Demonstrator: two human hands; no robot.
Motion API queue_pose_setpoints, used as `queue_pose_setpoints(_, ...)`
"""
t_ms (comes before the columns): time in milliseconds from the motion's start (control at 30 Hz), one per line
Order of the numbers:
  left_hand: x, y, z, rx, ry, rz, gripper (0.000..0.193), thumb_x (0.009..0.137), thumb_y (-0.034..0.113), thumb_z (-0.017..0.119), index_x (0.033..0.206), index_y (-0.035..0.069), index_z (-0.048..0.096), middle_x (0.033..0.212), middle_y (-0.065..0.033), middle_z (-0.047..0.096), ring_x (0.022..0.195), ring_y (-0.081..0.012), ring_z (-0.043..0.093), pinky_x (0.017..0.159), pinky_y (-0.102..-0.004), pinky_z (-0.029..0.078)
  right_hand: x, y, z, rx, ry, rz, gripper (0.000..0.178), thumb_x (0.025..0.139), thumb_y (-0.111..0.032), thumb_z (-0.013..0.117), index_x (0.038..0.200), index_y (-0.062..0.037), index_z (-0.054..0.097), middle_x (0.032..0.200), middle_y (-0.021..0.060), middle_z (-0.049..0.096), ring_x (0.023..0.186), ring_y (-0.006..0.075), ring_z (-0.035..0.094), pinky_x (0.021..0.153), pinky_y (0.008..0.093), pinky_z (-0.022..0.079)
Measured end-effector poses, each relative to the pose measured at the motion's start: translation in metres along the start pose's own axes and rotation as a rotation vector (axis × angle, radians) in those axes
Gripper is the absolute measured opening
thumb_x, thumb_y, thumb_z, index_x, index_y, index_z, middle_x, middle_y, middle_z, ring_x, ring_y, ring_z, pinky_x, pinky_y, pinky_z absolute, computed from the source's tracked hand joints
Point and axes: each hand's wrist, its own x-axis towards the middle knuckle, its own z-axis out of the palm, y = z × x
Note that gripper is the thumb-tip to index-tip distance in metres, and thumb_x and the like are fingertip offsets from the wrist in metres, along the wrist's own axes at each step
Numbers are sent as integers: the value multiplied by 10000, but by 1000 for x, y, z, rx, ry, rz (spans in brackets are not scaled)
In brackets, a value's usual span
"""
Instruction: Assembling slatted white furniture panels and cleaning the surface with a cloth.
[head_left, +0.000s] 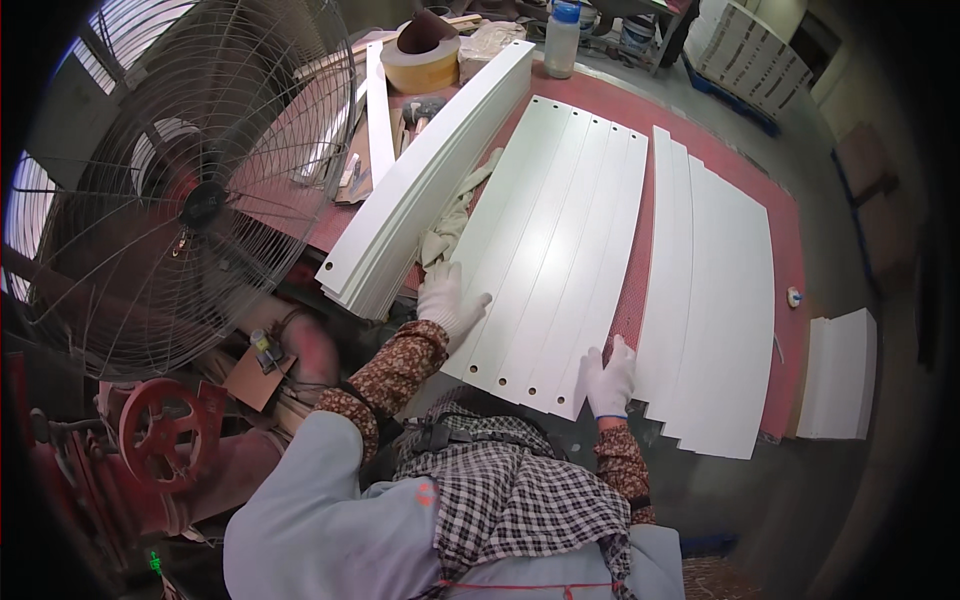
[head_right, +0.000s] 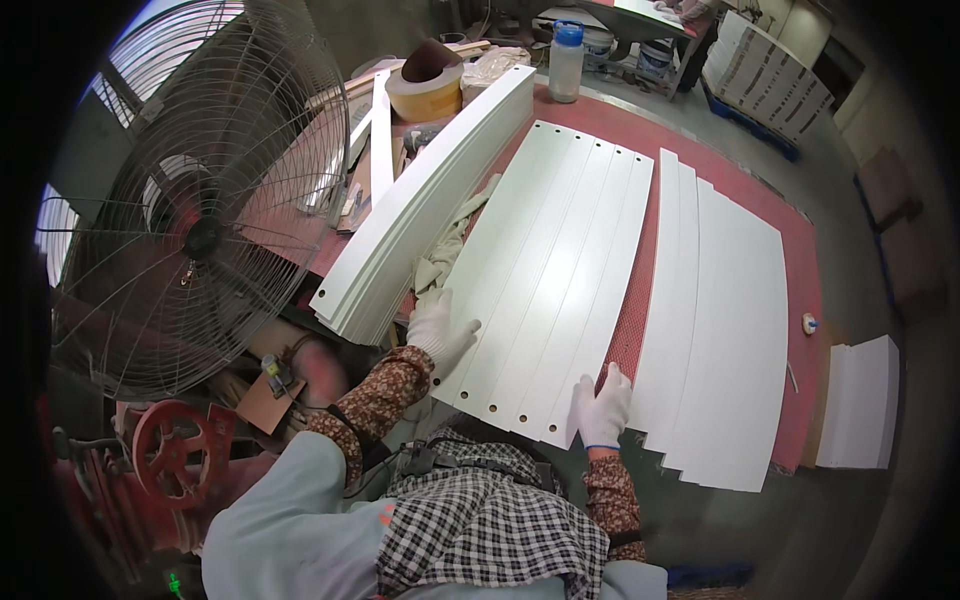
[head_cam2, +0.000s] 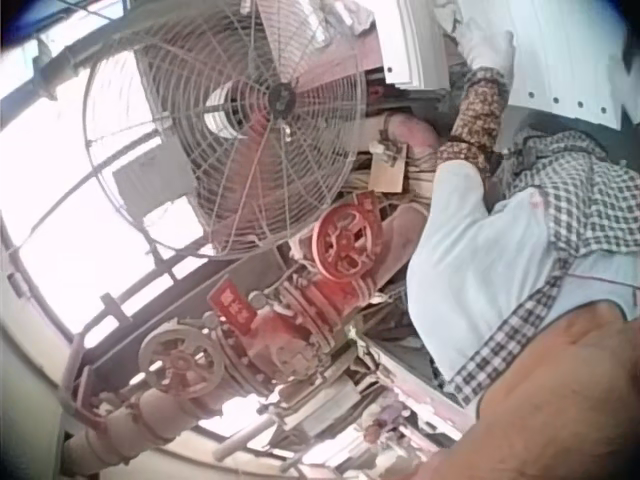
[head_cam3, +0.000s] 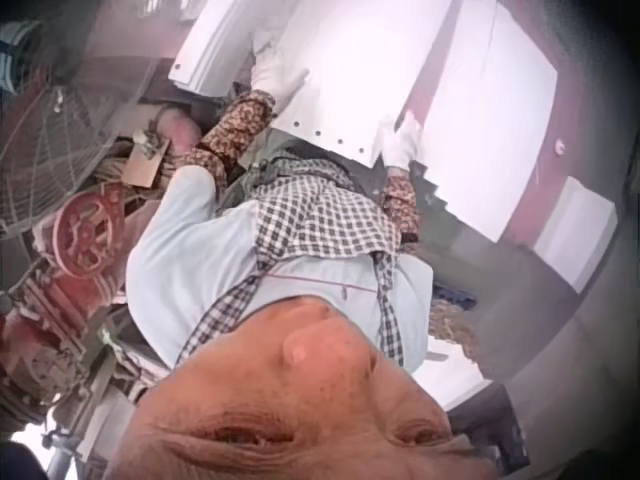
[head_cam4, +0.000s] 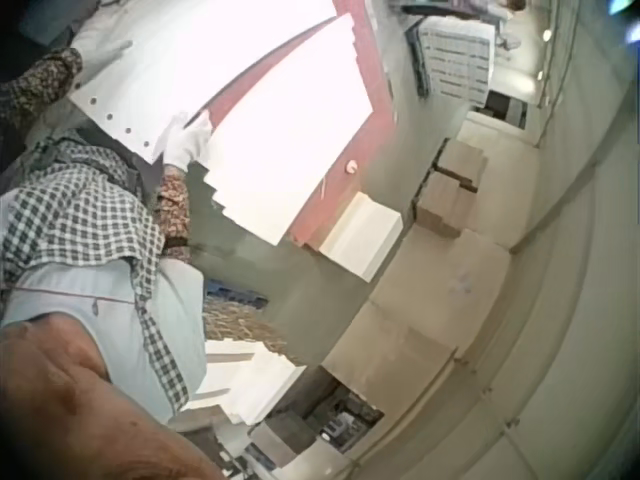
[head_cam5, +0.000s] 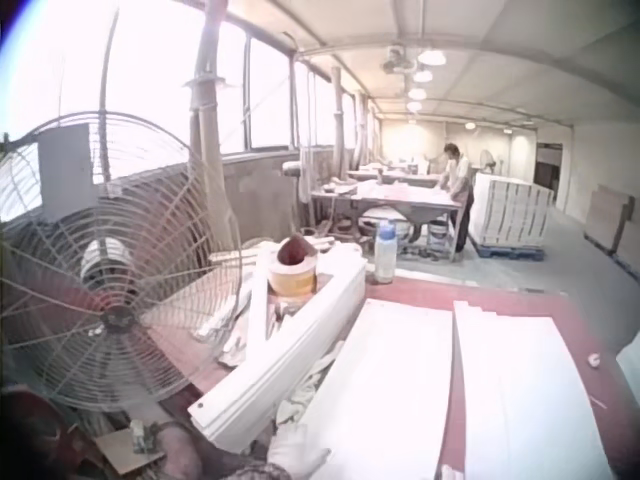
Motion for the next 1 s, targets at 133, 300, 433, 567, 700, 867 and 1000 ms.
queue_pose_setpoints(133, 31, 24, 5, 3, -145, -225, 754, 822, 496, 716, 1324, -20, 492, 1351, -225, 501, 1304, -377, 467, 1075, -523, 389, 36, -4, 10, -98, -136, 349, 568, 905, -392, 612, 1281, 30, 554, 1221, 259, 576, 1178, 422, 549, 1018, 494, 449)
queue_pose_setpoints(300, 29, 3, 15, -1, 7, -155, 738, 808, 505, 711, 1300, -10, 516, 1320, -249, 522, 1270, -418, 475, 1042, -546, 408, 42, -41, 19, -116, -121, 343, 581, 872, -403, 654, 1197, 67, 549, 1204, 269, 566, 1162, 419, 549, 1012, 489, 458)
queue_pose_setpoints(433, 23, 8, 21, 142, -1, -102, 790, 818, 491, 708, 1370, -19, 465, 1367, -255, 483, 1263, -442, 464, 1047, -542, 405, 30, -25, -7, -30, -187, 358, 552, 880, -398, 642, 1216, 30, 551, 1188, 231, 574, 1111, 392, 581, 973, 493, 481)
queue_pose_setpoints(567, 6, 38, 27, 90, -34, 88, 751, 832, 422, 729, 1375, -34, 482, 1390, -239, 492, 1275, -414, 472, 1072, -495, 403, -31, -1, -35, 316, -246, 371, 470, 899, -346, 649, 1171, 36, 615, 1033, 189, 645, 981, 359, 633, 894, 430, 508)
queue_pose_setpoints(700, -25, 128, 37, -519, -648, 237, 709, 937, 357, 654, 1445, -79, 418, 1406, -285, 526, 1284, -365, 547, 1077, -420, 446, -114, 73, -45, 726, -125, 708, 337, 972, -272, 625, 1115, 31, 664, 899, 105, 660, 762, 191, 624, 697, 329, 529)
queue_pose_setpoints(867, -68, 222, 88, -568, -998, 147, 779, 943, 439, 627, 1422, -131, 400, 1363, -300, 537, 1248, -339, 570, 1040, -392, 466, -150, 144, -82, 1253, 170, 1095, 247, 984, -214, 636, 1111, -2, 617, 869, 33, 607, 661, 94, 568, 522, 247, 471)
queue_pose_setpoints(1000, -99, 250, 142, -450, -740, -66, 745, 897, 446, 677, 1332, -108, 436, 1226, -268, 611, 1159, -333, 618, 980, -394, 500, -167, 208, -110, 1315, 197, 1107, 180, 993, -205, 620, 1079, -47, 604, 844, 27, 604, 656, 109, 563, 517, 258, 477)
